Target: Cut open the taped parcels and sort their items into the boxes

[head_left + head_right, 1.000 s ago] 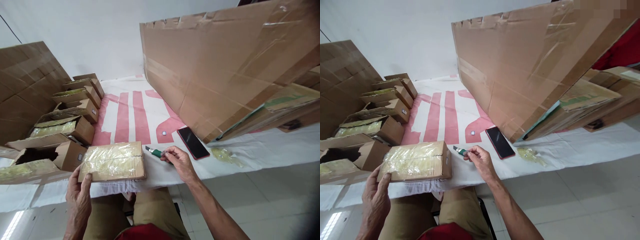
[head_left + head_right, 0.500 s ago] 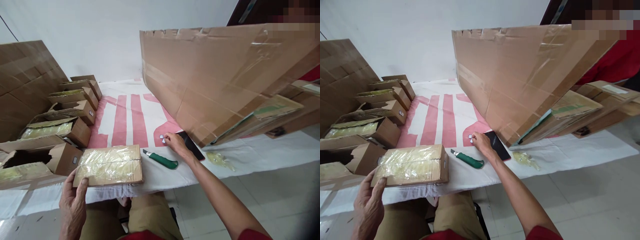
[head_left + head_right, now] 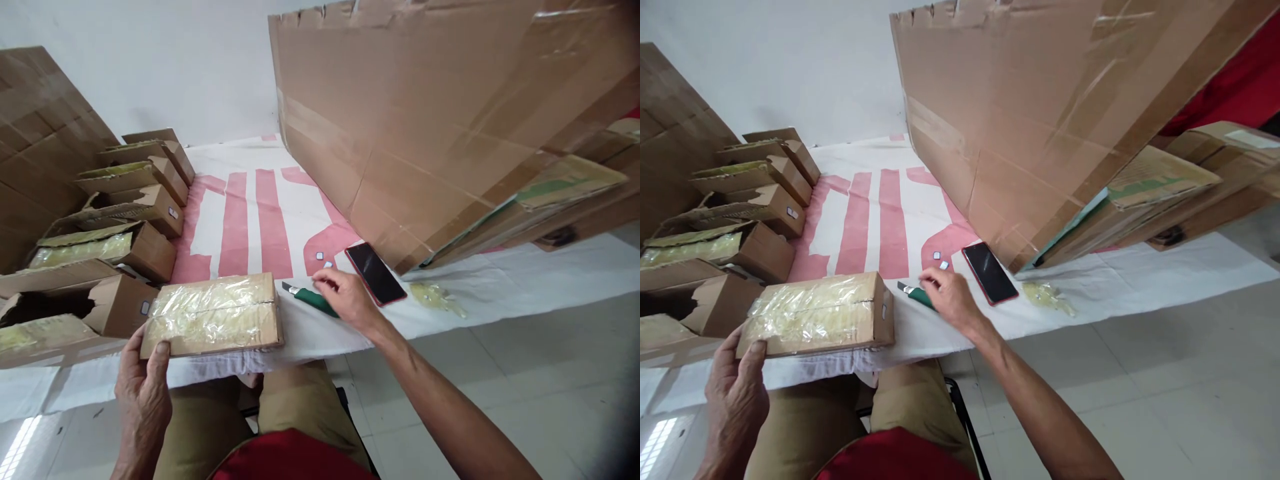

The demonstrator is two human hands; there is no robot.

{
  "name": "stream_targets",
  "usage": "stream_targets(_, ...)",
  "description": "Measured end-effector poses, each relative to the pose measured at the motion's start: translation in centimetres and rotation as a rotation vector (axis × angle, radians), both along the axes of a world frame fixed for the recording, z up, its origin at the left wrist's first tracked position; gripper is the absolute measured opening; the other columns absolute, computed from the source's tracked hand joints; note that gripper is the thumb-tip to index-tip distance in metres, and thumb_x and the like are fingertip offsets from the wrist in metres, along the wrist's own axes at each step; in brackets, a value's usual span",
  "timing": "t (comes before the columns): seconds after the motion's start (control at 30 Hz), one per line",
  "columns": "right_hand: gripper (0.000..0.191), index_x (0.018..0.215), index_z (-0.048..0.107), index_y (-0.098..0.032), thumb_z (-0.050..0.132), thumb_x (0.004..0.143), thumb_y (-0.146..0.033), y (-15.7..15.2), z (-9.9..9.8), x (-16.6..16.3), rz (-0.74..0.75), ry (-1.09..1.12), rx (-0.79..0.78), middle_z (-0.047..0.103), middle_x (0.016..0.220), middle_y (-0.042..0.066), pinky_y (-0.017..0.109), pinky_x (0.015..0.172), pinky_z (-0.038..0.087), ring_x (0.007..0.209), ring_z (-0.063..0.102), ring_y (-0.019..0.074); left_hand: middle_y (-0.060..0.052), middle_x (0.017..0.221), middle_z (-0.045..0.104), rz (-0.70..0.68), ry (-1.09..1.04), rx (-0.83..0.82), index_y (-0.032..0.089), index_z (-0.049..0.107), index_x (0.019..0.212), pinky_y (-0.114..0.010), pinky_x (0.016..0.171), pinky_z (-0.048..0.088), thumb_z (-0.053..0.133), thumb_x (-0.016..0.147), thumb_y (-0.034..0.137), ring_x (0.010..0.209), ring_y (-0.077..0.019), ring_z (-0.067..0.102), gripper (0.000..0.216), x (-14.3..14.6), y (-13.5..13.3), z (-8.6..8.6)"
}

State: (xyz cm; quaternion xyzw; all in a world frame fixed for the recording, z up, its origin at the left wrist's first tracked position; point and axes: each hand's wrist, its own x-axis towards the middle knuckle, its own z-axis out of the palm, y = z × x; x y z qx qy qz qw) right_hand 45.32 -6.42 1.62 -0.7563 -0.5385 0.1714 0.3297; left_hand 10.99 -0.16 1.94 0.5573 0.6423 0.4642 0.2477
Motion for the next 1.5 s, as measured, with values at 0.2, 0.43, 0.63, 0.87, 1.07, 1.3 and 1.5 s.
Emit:
stream_targets(0.2,0.013,0.094,0.075,-0.020,0.063,0.091,-0.016,-0.6,-2.1,-4.7,0.149,0.284,0.180,0.080,0.086,0.001,0.024,0.070,0.054,0.077,0.073,0.0153,-0.013,0.125,0.071,-0.006,0.031,0.012,0.016,0.063,0.139,-0.059,0.112,0.045,0.063,0.083,0.066,0.120,-0.0376,0.064,0.076,-0.5,0.0,-0.4)
stream_targets(0.43,0.019,0.094,0.076,-0.020,0.063,0.086,-0.010,0.6,-3.6,-6.3,0.201,0.372,0.282,0.077,0.092,0.003,0.026,0.077,0.052,0.080,0.069,0.0150,-0.013,0.130,0.069,-0.039,-0.015,0.036,0.017,0.062,0.140,-0.059,0.116,0.042,0.065,0.084,0.066,0.124,-0.0369,0.062,0.075,-1.1,0.3,-1.3)
stream_targets(0.63,0.011,0.078,0.066,-0.021,0.061,0.083,-0.012,1.1,-4.0,-7.1,0.173,0.344,0.271,0.070,0.079,-0.001,0.024,0.069,0.048,0.071,0.063,0.0134,-0.015,0.130,0.069,-0.036,0.001,0.041,0.014,0.062,0.138,-0.056,0.115,0.044,0.064,0.082,0.067,0.124,-0.0368,0.062,0.077,-0.1,0.0,-0.2)
stream_targets(0.87,0.012,0.083,0.062,-0.021,0.052,0.090,-0.020,-0.9,-1.8,-1.7,0.071,0.123,0.130,0.073,0.088,0.003,0.026,0.070,0.050,0.079,0.066,0.0163,-0.015,0.129,0.069,-0.024,0.019,0.009,0.014,0.064,0.137,-0.058,0.116,0.041,0.063,0.082,0.068,0.123,-0.0378,0.062,0.077,-0.3,0.1,-0.2)
stream_targets(1.07,0.014,0.089,0.069,-0.018,0.056,0.093,-0.015,3.3,0.2,4.5,-0.017,-0.242,-0.149,0.074,0.107,0.009,0.031,0.083,0.049,0.095,0.068,0.0207,-0.015,0.131,0.068,-0.029,0.068,-0.010,0.015,0.063,0.139,-0.053,0.113,0.046,0.060,0.086,0.066,0.123,-0.0362,0.062,0.074,-0.4,-0.1,0.1)
stream_targets(1.3,0.032,0.121,0.067,-0.016,0.068,0.100,-0.039,7.8,-1.7,2.9,0.039,-0.491,-0.384,0.069,0.125,0.009,0.048,0.097,0.057,0.111,0.068,0.0232,-0.013,0.128,0.070,-0.042,0.018,0.031,0.015,0.065,0.133,-0.047,0.107,0.051,0.064,0.084,0.065,0.120,-0.0331,0.064,0.070,-0.4,0.3,-0.5)
stream_targets(1.5,0.024,0.104,0.077,-0.019,0.053,0.101,-0.019,5.2,0.7,2.9,-0.012,-0.516,-0.271,0.079,0.112,0.011,0.033,0.088,0.052,0.105,0.073,0.0247,-0.012,0.134,0.068,-0.113,-0.104,-0.017,0.018,0.062,0.137,-0.048,0.112,0.047,0.067,0.085,0.063,0.125,-0.0321,0.062,0.068,-0.8,0.8,-1.0)
